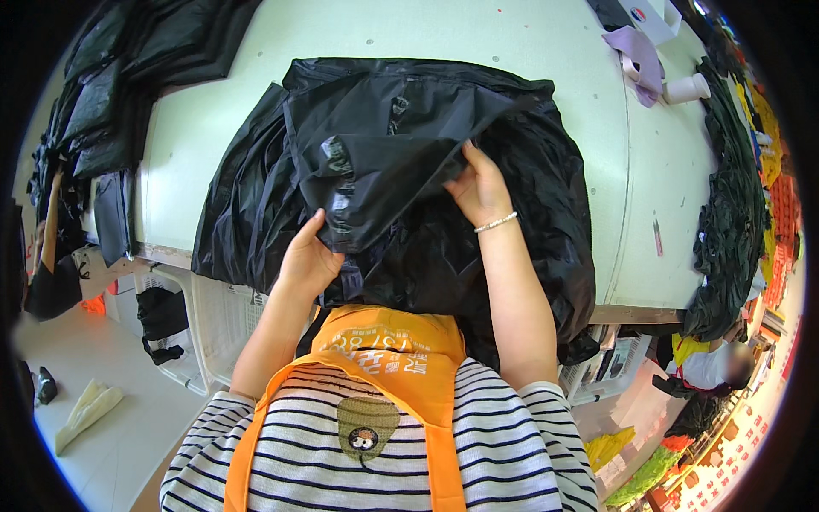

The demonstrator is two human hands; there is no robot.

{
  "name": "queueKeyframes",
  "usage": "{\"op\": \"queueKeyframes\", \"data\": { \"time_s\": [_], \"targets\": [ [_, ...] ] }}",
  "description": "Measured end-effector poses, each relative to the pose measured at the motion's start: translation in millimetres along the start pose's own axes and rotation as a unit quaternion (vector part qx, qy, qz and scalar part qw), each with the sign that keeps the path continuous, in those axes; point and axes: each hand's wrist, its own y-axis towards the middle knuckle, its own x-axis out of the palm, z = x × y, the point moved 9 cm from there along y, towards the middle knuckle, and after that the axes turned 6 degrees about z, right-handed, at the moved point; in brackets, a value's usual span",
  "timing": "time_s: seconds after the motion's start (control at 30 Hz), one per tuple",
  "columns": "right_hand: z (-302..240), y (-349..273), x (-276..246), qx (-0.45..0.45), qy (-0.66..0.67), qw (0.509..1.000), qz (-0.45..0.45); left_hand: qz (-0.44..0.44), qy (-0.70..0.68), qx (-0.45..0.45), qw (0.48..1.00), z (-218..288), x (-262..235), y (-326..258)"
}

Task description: The person folds a black jacket on a white table. They smooth the fabric, fold the sleeves inward, fold the body in half, and then fold it again into a compact rectangle. The folded jacket is placed on a stack of similar folded jackets.

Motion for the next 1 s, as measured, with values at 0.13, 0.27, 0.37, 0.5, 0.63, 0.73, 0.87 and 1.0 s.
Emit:
{"op": "queueKeyframes", "data": {
  "time_s": [0.13, 0.27, 0.37, 0.5, 0.63, 0.73, 0.87, 1.0],
  "targets": [
    [-80.7, -23.2, -31.0, -0.117, -0.223, 0.96, 0.119, 0.061, 0.017, 0.024, 0.998, -25.8, -0.1, 6.8],
    [-131.7, -74.8, -26.1, -0.428, -0.698, 0.506, 0.272, 0.079, 0.081, 0.039, 0.993, -59.3, -0.1, 11.3],
    [-99.8, -105.3, 85.3, -0.464, -0.613, 0.635, 0.068, 0.095, 0.119, 0.044, 0.987, -59.0, 1.0, 0.4],
    [41.4, -39.0, 97.8, -0.097, -0.78, 0.588, -0.189, 0.05, 0.199, 0.096, 0.974, -41.8, 34.7, -12.4],
    [146.3, 4.9, 39.0, 0.181, -0.677, 0.623, -0.348, -0.038, 0.405, 0.219, 0.887, -34.6, 88.5, -28.2],
    [146.3, 34.0, 28.9, 0.233, -0.739, 0.588, -0.232, -0.023, 0.368, 0.242, 0.897, -20.3, 78.7, -24.3],
    [38.8, 33.0, 68.6, -0.21, -0.718, 0.662, 0.036, 0.017, 0.329, 0.257, 0.909, 13.2, 68.5, -23.9],
    [62.6, 19.2, 75.3, -0.081, -0.817, 0.568, -0.062, -0.059, 0.349, 0.223, 0.909, 4.9, 81.9, -22.7]
  ]
}}
